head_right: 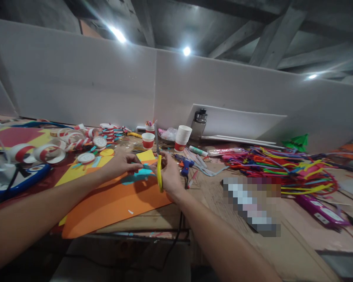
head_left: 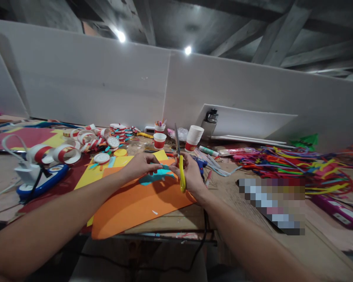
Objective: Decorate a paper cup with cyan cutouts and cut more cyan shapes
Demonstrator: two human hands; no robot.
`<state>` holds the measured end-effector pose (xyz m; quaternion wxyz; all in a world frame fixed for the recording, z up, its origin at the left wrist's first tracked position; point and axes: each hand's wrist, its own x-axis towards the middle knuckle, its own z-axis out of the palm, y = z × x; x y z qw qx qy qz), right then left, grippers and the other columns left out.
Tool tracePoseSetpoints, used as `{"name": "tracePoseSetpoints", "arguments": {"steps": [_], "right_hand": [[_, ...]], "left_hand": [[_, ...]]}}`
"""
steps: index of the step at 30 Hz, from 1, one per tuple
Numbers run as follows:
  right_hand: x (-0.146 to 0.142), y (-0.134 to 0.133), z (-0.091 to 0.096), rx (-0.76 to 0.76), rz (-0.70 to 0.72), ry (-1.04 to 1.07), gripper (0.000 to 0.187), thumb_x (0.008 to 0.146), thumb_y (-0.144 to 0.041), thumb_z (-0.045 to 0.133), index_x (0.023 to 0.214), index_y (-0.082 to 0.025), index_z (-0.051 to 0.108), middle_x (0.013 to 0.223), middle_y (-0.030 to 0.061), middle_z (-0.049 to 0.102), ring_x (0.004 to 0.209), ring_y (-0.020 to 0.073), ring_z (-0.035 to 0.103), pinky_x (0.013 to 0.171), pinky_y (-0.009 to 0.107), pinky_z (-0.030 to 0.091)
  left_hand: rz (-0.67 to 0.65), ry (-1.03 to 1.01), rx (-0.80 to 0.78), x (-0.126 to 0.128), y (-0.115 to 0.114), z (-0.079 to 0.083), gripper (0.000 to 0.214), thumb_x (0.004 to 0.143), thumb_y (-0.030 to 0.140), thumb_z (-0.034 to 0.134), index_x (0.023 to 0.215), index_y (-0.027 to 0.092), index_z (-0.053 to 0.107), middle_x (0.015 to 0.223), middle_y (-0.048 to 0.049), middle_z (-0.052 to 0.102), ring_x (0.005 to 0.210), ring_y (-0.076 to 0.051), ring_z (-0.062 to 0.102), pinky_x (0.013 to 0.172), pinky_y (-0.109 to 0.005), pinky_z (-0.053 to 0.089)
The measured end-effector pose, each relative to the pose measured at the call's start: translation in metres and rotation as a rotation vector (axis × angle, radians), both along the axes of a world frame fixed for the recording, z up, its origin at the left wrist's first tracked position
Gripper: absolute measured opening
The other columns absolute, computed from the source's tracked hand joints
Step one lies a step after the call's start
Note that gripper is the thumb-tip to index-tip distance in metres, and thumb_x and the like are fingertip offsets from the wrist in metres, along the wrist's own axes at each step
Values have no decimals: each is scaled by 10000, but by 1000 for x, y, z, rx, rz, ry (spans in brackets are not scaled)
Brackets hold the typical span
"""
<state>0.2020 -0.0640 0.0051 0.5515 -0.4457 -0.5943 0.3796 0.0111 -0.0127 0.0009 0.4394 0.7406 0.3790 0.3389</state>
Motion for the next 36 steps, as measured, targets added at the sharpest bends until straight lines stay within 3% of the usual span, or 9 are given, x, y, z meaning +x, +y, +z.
{"name": "tracePoseSetpoints", "arguments": {"steps": [9,14,18,24,36], "right_hand": [[1,2,-7,-9,52,-36,476,637,-221,734,1063,-176,528,715,-18,604,649,134,559,605,261,429],[-1,-2,-3,-48,63,45,443,622,-251,750,1014,-188,553,693,-32,586,625,123,544,598,256,431],[0,-1,-2,-62,73,90,420,611,-292,767,972,-186,581,747,-22,577,661,117,530,628,256,450],[1,0,-5,-62,76,73,436,589,-345,788,951,-200,592,764,-18,562,680,127,516,630,262,451],[-2,-3,-5,-107,110,97,466,596,-328,793,991,-208,577,722,-31,581,642,130,540,624,279,452]], "left_hand": [[73,-514,-273,4,4,-9,334,680,400,772,667,119,591,568,5,598,478,-61,502,488,-192,375],[-92,-667,-379,3,3,-9,366,708,423,756,898,124,663,624,-5,613,552,-76,548,533,-195,417],[-200,-625,-344,2,-1,-6,442,675,312,796,1064,154,660,682,-1,629,575,-82,563,562,-212,431],[-143,-549,-316,4,0,-11,328,670,288,790,940,138,679,670,9,615,554,-70,535,576,-222,429],[-136,-611,-358,7,-3,-10,343,651,303,803,917,131,673,670,4,625,570,-89,556,604,-249,457]]}}
